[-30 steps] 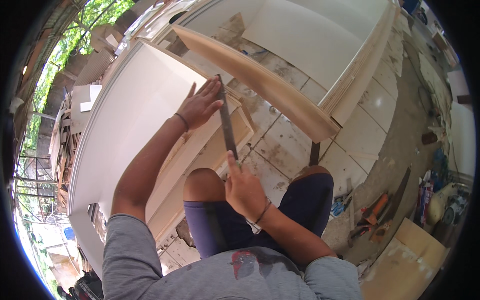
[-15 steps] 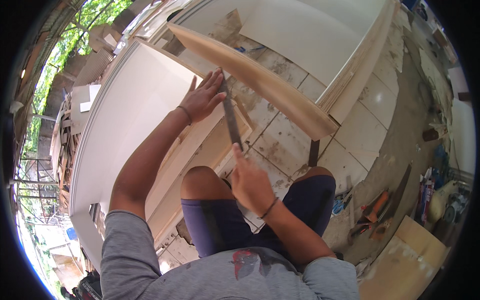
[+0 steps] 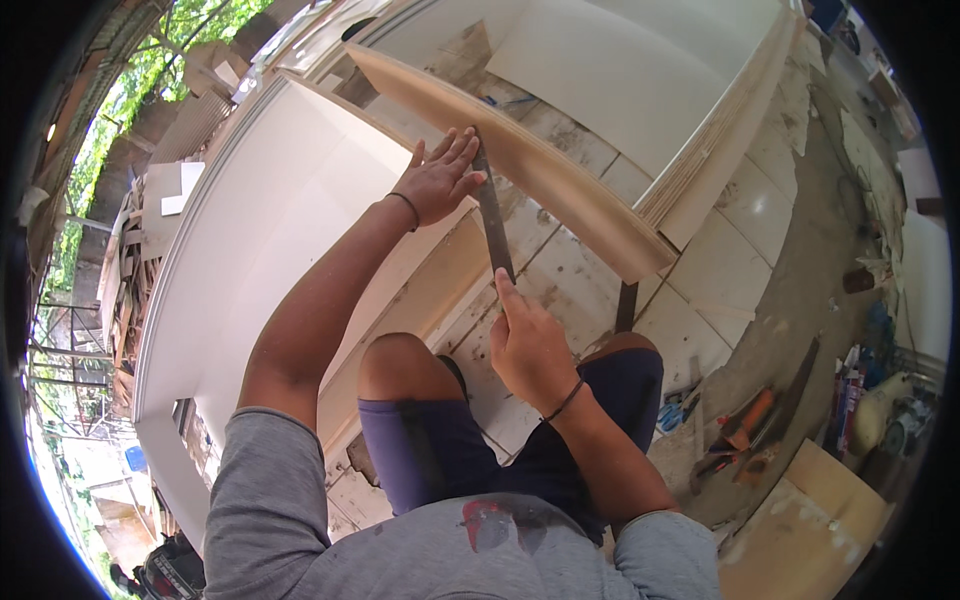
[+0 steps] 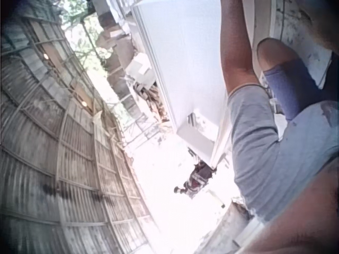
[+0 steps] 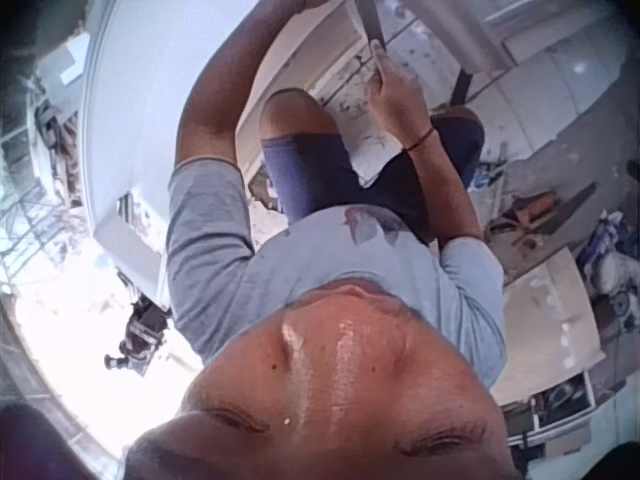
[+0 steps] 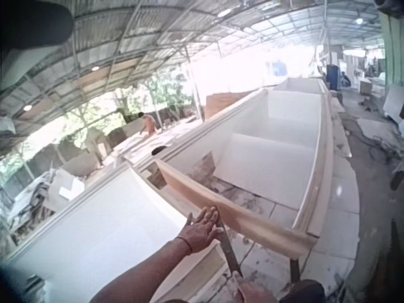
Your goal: The person files the edges of wooden furniture components using a hand file, working on multiple white and wood-toned pieces placed on the floor.
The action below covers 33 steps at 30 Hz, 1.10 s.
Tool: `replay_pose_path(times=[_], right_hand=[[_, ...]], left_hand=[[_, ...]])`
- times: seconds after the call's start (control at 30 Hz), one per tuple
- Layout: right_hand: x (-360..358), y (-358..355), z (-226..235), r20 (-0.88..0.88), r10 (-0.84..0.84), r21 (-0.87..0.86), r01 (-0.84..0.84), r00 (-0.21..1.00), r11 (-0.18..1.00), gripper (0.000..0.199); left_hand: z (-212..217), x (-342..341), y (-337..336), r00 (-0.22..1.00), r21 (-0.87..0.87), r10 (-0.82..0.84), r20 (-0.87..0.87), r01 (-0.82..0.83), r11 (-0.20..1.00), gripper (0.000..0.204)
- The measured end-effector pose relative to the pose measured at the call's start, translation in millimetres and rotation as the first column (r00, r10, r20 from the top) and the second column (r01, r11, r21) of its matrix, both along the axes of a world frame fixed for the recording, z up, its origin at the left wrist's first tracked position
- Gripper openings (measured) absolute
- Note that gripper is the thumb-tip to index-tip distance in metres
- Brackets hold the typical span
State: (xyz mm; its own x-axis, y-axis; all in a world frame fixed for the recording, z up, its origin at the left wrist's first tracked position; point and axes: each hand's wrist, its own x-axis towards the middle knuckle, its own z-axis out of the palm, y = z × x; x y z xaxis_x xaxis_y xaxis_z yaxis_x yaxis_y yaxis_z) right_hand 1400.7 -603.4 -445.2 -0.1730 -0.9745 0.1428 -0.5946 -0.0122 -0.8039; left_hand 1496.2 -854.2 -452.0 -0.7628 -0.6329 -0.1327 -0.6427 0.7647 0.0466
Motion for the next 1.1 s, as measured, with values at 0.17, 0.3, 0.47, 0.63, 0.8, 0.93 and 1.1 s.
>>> replay_pose_path(times=[0.17,0.3,0.47,0.63,0.8,0.93,1.1], right_hand=[[2.0,3.3,-4.1,0.018,0.02,-0.002,-0.02,1.0,1.0,0.051],[4.1,2.7,2.1,0.073,0.042,-0.038,-0.039,0.996,0.999,0.051],[-21.9,2.4,5.0,0.144,-0.028,-0.02,0.031,0.989,0.999,0.051],[-20.6,32.2,-5.9,0.304,-0.11,-0.013,0.12,0.946,0.993,0.051],[6.7,59.4,-56.0,0.757,-0.117,0.106,0.056,0.643,0.993,0.031],[29.1,76.4,-44.0,0.847,-0.383,0.383,0.075,0.369,0.921,0.014],[43.0,71.3,-26.5,0.835,-0.458,0.452,0.093,0.306,0.887,0.019]], left_hand=[[-10.8,19.8,-2.9,0.991,0.051,-0.005,-0.135,0.012,0.999,0.069],[-1.8,27.4,1.0,0.993,0.013,0.001,-0.121,0.0,1.0,0.066],[0.5,7.2,-1.1,0.994,-0.026,0.077,-0.081,-0.08,0.996,0.064],[-11.0,28.9,-2.0,0.937,0.031,-0.026,-0.348,0.04,0.999,0.046],[-6.1,23.5,1.7,0.939,0.027,-0.064,-0.337,0.078,0.997,0.033],[-2.1,26.4,1.8,0.931,0.015,-0.133,-0.34,0.147,0.989,0.034],[4.6,24.3,5.0,0.921,0.026,-0.159,-0.356,0.18,0.983,0.041]])
